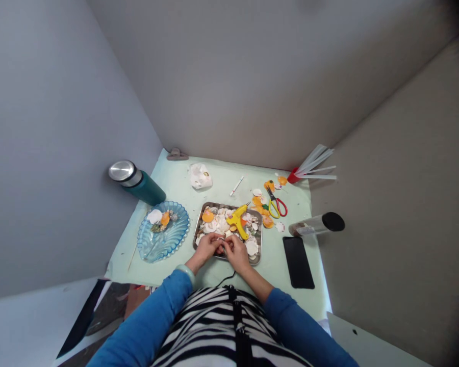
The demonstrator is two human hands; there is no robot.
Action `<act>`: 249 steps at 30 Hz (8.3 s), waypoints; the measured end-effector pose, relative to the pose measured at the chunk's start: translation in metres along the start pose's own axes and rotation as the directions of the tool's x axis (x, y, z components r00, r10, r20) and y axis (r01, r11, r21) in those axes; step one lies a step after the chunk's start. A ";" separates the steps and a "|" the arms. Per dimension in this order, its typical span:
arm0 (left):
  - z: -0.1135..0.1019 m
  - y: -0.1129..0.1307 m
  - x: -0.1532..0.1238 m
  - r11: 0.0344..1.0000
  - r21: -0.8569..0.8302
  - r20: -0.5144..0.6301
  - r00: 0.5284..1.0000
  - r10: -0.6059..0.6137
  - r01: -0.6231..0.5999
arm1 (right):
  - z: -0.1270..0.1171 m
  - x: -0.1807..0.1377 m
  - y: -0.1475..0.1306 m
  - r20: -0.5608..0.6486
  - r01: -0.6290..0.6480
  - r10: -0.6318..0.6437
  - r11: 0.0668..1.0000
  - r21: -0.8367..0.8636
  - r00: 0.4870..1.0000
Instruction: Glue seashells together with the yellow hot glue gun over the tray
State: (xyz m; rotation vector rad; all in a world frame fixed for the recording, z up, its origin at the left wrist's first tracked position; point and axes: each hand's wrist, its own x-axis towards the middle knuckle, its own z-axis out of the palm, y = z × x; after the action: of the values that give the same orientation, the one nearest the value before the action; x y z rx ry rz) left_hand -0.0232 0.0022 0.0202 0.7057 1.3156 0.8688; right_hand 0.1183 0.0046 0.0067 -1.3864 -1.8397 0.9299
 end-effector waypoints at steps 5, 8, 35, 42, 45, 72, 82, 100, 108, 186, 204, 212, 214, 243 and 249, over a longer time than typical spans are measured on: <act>0.001 -0.001 0.001 0.999 -0.041 0.004 1.000 -0.012 0.012 | 0.000 0.001 -0.001 0.007 -0.013 0.013 1.000 0.009 1.000; 0.001 0.001 0.001 0.999 -0.044 0.014 1.000 -0.017 0.017 | 0.000 0.001 0.000 0.002 -0.007 0.007 1.000 0.017 1.000; 0.003 0.003 0.000 0.999 0.040 0.003 1.000 -0.028 0.028 | 0.004 0.001 0.000 -0.079 -0.023 0.018 0.998 -0.061 0.997; 0.004 0.005 -0.001 0.999 0.011 -0.008 0.999 -0.037 0.038 | 0.000 0.005 0.002 -0.108 -0.096 0.112 0.985 0.142 0.988; 0.004 0.003 0.000 0.999 0.029 -0.034 0.999 -0.035 0.036 | 0.000 0.004 0.002 -0.094 -0.058 0.067 0.994 0.095 0.993; 0.007 -0.001 0.001 0.989 0.145 -0.060 0.998 0.028 -0.019 | 0.003 -0.002 0.004 -0.048 0.074 -0.080 0.991 -0.113 0.996; 0.010 0.001 -0.007 0.967 0.235 -0.095 0.988 0.121 -0.096 | 0.004 -0.002 0.003 -0.019 0.099 -0.104 0.983 -0.154 0.994; -0.002 -0.005 0.009 0.994 0.027 0.057 0.993 -0.107 0.106 | 0.001 -0.002 -0.007 -0.023 0.094 -0.100 0.980 -0.177 0.995; -0.002 0.001 0.007 0.994 -0.035 0.107 0.989 -0.101 0.105 | -0.010 -0.007 -0.012 0.045 0.092 -0.083 0.968 -0.232 0.996; -0.016 0.000 0.010 0.984 -0.175 -0.148 0.989 -0.004 -0.022 | -0.052 -0.021 -0.030 0.095 -0.320 0.310 0.940 0.120 0.946; -0.015 0.002 0.009 0.988 -0.152 -0.178 0.984 0.010 -0.037 | -0.051 -0.021 -0.030 0.099 -0.294 0.286 0.953 0.071 0.953; -0.016 0.000 0.010 0.987 -0.155 -0.189 0.982 0.015 -0.045 | -0.054 -0.023 -0.032 0.093 -0.304 0.300 0.952 0.041 0.950; -0.016 0.000 0.011 0.987 -0.153 -0.186 0.982 0.015 -0.044 | -0.053 -0.023 -0.033 0.095 -0.297 0.292 0.954 0.050 0.952; -0.015 0.000 0.012 0.991 -0.126 -0.164 0.986 0.015 -0.036 | -0.050 -0.023 -0.033 0.065 -0.299 0.295 0.952 0.070 0.953; -0.014 0.001 0.010 0.993 -0.119 -0.127 0.992 0.009 -0.025 | -0.045 -0.022 -0.030 0.064 -0.265 0.260 0.960 0.091 0.963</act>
State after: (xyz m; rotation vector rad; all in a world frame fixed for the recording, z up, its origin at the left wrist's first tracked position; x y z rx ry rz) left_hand -0.0364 0.0104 0.0138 0.5760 1.3585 1.0113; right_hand 0.1456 -0.0158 0.0546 -1.5832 -1.6460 1.1839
